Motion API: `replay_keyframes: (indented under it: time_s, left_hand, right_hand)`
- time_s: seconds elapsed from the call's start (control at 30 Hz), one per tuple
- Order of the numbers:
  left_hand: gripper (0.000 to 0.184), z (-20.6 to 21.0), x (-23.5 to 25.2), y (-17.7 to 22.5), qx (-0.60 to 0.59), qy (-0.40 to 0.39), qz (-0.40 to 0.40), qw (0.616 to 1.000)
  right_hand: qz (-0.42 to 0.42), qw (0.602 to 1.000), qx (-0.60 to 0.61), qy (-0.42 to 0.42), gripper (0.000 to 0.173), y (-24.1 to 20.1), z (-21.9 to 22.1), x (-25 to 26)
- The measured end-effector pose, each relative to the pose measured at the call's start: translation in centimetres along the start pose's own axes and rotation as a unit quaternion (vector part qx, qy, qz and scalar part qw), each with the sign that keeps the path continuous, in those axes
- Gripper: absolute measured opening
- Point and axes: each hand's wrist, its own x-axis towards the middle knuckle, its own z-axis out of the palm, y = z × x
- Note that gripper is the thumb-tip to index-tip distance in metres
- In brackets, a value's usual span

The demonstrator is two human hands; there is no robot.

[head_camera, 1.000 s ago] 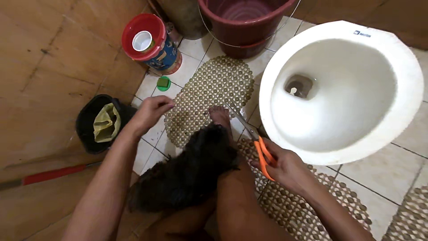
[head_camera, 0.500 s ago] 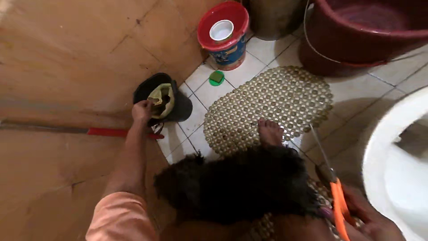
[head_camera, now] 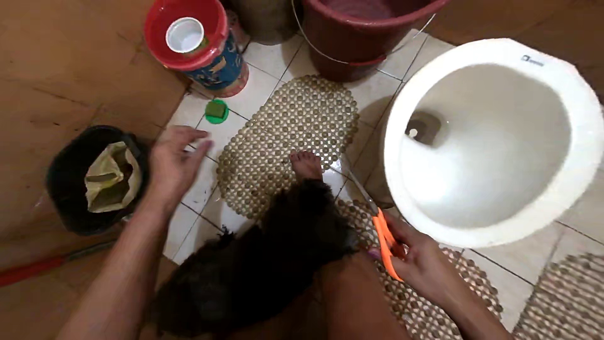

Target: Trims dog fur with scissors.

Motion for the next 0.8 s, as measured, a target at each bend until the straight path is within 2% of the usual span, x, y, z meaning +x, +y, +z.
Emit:
replay_keyframes:
  time_s: [0.07, 0.13, 0.23, 0.3, 0.53, 0.67, 0.8]
  left_hand:
    - [0.022, 2.4, 0.0, 5.0, -0.079, -0.108, 0.055, 0.989]
    - [0.026, 4.0, 0.0, 9.0, -0.108, -0.218, 0.044, 0.969]
    - [0.047, 5.1, 0.7, 13.0, -0.048, -0.375, -0.015, 0.926]
    - [0.057, 5.6, 0.9, 14.6, -0.001, -0.434, -0.037, 0.9]
    - [0.028, 6.6, 0.7, 16.3, 0.038, -0.419, -0.049, 0.906]
    - [0.022, 6.6, 1.1, 16.3, 0.021, -0.41, -0.059, 0.91]
    - [0.02, 6.2, 1.8, 17.1, 0.041, -0.423, -0.04, 0.904]
  right_hand:
    - [-0.001, 1.0, 0.006, -0.004, 0.081, 0.1, -0.4, -0.4]
    - [-0.009, 1.0, 0.01, 0.0, 0.079, 0.3, -0.9, -0.8]
    - [-0.009, 1.0, 0.02, -0.003, 0.08, 0.7, -1.5, -1.4]
    - [-0.008, 1.0, 0.02, -0.004, 0.078, 0.9, -1.8, -1.7]
    - [-0.006, 0.999, 0.019, -0.035, 0.077, 0.8, -2.4, -2.1]
    - [0.007, 0.996, -0.021, -0.091, 0.077, 0.0, -3.3, -1.5]
    - [0.041, 0.977, -0.083, -0.191, 0.081, -1.0, -5.2, -0.8]
